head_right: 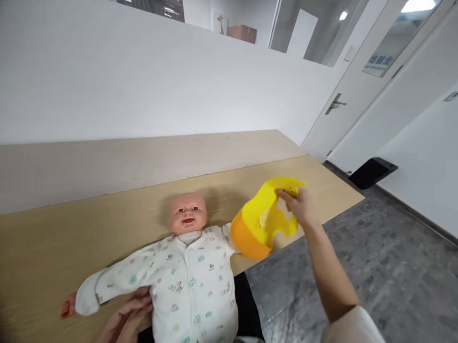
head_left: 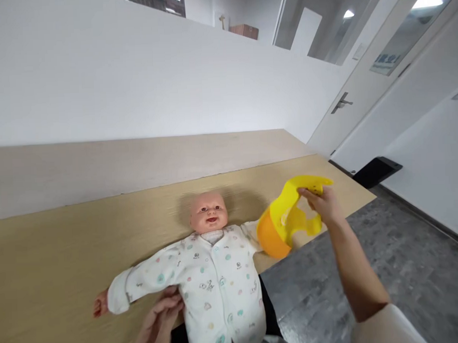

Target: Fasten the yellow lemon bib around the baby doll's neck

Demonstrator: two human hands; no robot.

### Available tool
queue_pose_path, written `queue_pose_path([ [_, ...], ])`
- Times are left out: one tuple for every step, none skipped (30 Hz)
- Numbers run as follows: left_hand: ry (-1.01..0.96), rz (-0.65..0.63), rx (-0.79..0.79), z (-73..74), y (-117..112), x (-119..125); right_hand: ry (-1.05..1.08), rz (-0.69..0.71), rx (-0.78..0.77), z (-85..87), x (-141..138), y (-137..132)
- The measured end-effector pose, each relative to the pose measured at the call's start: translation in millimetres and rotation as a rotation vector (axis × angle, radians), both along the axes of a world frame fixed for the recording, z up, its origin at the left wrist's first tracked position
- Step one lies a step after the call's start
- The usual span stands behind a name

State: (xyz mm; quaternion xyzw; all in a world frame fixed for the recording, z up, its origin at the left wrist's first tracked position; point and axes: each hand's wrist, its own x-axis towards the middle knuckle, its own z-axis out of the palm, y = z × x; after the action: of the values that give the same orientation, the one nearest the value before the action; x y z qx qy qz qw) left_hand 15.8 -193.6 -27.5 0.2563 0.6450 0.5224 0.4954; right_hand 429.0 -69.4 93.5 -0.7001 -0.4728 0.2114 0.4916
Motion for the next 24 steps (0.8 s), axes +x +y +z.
queue_pose_path([
  [-0.083, 0.041, -0.009, -2.2, -2, 3, -0.013, -0.046, -0.02, -5.5, 18, 14],
  [-0.159, 0.064, -0.012, -2.6, -4, 6, -0.048, -0.083, -0.071, -11.6, 34, 28],
  [-0.223, 0.071, -0.017, -1.4, -6, 8, -0.097, -0.115, -0.141, -17.8, 49, 41],
  [-0.277, 0.075, -0.022, 1.0, -7, 11, -0.136, -0.153, -0.208, -23.7, 64, 53],
  [-0.322, 0.082, -0.032, 4.2, -7, 13, -0.172, -0.189, -0.282, -29.1, 77, 64],
  [-0.359, 0.093, -0.051, 7.8, -5, 16, -0.205, -0.22, -0.345, -33.9, 89, 74],
  [-0.389, 0.097, -0.073, 11.4, -3, 19, -0.237, -0.239, -0.406, -38.0, 101, 82],
  [-0.414, 0.09, -0.089, 15.0, 0, 21, -0.274, -0.245, -0.464, -41.6, 111, 90],
  [-0.435, 0.063, -0.096, 18.3, 4, 24, -0.333, -0.243, -0.524, -44.9, 122, 96],
  [-0.45, 0.024, -0.097, 21.5, 9, 27, -0.392, -0.232, -0.578, -47.7, 131, 102],
  [-0.459, -0.015, -0.096, 24.4, 13, 29, -0.437, -0.218, -0.619, -50.4, 139, 107],
  [-0.461, -0.043, -0.097, 27.2, 16, 31, -0.475, -0.2, -0.654, -52.8, 146, 111],
  [-0.456, -0.054, -0.106, 29.7, 20, 32, -0.495, -0.182, -0.682, -55.0, 152, 115],
  [-0.45, -0.052, -0.123, 31.8, 22, 33, -0.506, -0.169, -0.703, -57.0, 157, 118],
  [-0.445, -0.041, -0.143, 33.4, 25, 34, -0.526, -0.168, -0.723, -58.9, 160, 120],
  [-0.443, -0.028, -0.159, 34.4, 26, 34, -0.551, -0.182, -0.74, -60.8, 162, 122],
  [-0.441, -0.021, -0.172, 34.7, 28, 34, -0.574, -0.21, -0.756, -62.9, 163, 123],
  [-0.439, -0.016, -0.181, 34.5, 29, 34, -0.606, -0.252, -0.761, -65.1, 163, 122],
  [-0.436, -0.01, -0.187, 33.6, 30, 34, -0.653, -0.302, -0.743, -67.7, 161, 121],
  [-0.432, -0.002, -0.191, 32.3, 31, 34, -0.715, -0.352, -0.693, -70.9, 157, 117],
  [-0.427, 0.006, -0.195, 30.7, 32, 35, -0.785, -0.395, -0.607, -74.8, 151, 110],
  [-0.424, 0.014, -0.199, 29.0, 33, 35, -0.861, -0.422, -0.484, -79.3, 142, 101],
  [-0.421, 0.02, -0.202, 27.3, 35, 36, -0.925, -0.432, -0.331, -84.5, 131, 88],
  [-0.417, 0.025, -0.204, 25.8, 36, 36, -0.949, -0.416, -0.178, -90.1, 116, 72],
])
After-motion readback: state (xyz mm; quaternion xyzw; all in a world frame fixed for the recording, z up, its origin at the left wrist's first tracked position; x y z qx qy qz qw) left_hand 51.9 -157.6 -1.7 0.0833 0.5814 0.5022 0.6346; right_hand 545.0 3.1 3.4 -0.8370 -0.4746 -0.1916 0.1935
